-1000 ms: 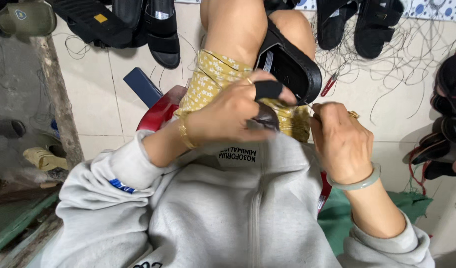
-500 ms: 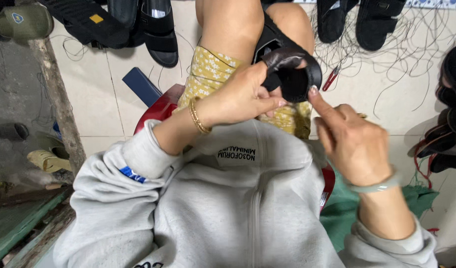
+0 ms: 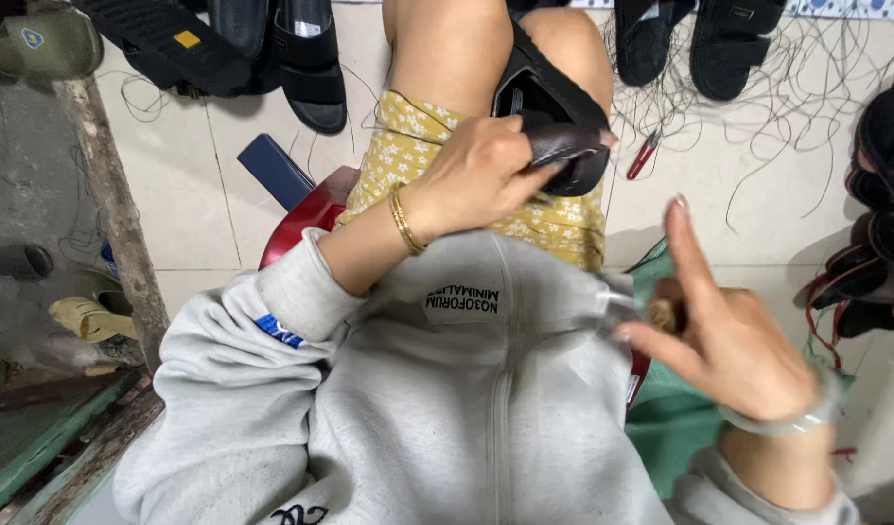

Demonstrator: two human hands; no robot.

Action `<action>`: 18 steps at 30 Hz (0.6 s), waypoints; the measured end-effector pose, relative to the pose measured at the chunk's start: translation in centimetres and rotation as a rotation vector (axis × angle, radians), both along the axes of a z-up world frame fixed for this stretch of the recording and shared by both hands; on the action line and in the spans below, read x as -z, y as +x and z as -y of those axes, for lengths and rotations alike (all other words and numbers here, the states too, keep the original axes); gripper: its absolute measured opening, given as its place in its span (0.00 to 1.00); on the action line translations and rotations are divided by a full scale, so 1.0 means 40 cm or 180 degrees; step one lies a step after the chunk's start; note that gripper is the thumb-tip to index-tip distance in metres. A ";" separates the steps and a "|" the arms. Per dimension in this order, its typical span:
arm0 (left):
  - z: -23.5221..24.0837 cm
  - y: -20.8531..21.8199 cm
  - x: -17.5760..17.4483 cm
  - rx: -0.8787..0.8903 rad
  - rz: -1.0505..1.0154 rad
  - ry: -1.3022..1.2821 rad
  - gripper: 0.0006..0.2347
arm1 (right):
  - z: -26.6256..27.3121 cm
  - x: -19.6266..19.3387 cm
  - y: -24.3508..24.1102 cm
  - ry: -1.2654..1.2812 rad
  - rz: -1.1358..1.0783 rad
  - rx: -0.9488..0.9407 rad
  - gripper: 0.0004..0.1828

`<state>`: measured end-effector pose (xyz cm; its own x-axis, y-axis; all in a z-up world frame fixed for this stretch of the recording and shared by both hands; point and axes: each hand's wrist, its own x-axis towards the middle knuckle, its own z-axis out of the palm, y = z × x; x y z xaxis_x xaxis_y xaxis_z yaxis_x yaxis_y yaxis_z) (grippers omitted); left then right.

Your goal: The person sits on the floor and sews a black slip-on shoe using a needle and thread. They repeatedly push the needle through the shoe's sole and pull the thread to secure the stitching.

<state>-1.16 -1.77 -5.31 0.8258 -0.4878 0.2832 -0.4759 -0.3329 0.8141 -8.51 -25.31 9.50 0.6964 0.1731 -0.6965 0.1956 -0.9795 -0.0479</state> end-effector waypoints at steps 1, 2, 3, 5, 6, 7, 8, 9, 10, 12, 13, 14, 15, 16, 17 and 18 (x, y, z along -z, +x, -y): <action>-0.011 0.007 0.029 -0.0182 0.0359 0.0376 0.11 | -0.008 0.019 0.003 0.1233 -0.0238 0.0625 0.57; -0.023 0.012 0.057 -0.0363 0.0710 0.0757 0.08 | -0.016 0.037 0.005 0.2487 -0.0473 0.1256 0.62; -0.052 0.044 0.054 -0.0372 0.0726 0.0768 0.08 | -0.014 0.060 0.002 0.2500 -0.0463 0.1241 0.62; -0.104 0.092 0.051 -0.1598 0.1027 0.1138 0.13 | -0.004 0.102 -0.015 0.3256 0.0625 0.1675 0.32; -0.126 0.089 0.022 -0.1605 0.1044 0.1133 0.13 | -0.017 0.119 -0.013 0.3260 0.0639 0.1663 0.32; -0.148 0.085 -0.006 -0.1735 0.1294 0.1093 0.16 | -0.031 0.135 -0.010 0.2903 0.1022 0.1752 0.22; -0.173 0.076 -0.034 -0.1862 0.1532 0.1065 0.20 | -0.046 0.154 -0.011 0.2545 0.1380 0.1836 0.14; -0.154 0.050 -0.052 -0.1869 0.1536 0.1074 0.20 | -0.070 0.152 -0.007 0.2555 0.1377 0.1830 0.14; -0.136 0.025 -0.070 -0.1320 0.1670 0.1158 0.19 | -0.093 0.150 -0.002 0.2262 0.2106 0.1067 0.18; -0.109 -0.012 -0.079 -0.0773 0.1803 0.1235 0.20 | -0.121 0.159 0.005 0.1935 0.2782 0.0271 0.26; -0.101 -0.023 -0.070 -0.0525 0.1461 0.0877 0.15 | -0.125 0.171 0.008 0.2529 0.2577 0.0440 0.14; -0.090 -0.033 -0.061 -0.0280 0.1121 0.0510 0.13 | -0.126 0.182 0.013 0.3111 0.2350 0.0603 0.03; -0.085 -0.037 -0.080 -0.0285 0.1125 0.0501 0.13 | -0.118 0.193 0.012 0.3105 0.2353 0.0594 0.03; -0.083 -0.041 -0.098 0.0021 0.0507 0.0099 0.13 | -0.113 0.205 0.011 0.3927 0.1527 0.1304 0.05; -0.082 -0.045 -0.117 0.0324 -0.0112 -0.0302 0.14 | -0.109 0.217 0.010 0.4672 0.0611 0.2004 0.08; -0.069 -0.057 -0.161 0.0319 -0.0106 -0.0301 0.14 | -0.115 0.192 0.016 0.4675 0.0610 0.1996 0.08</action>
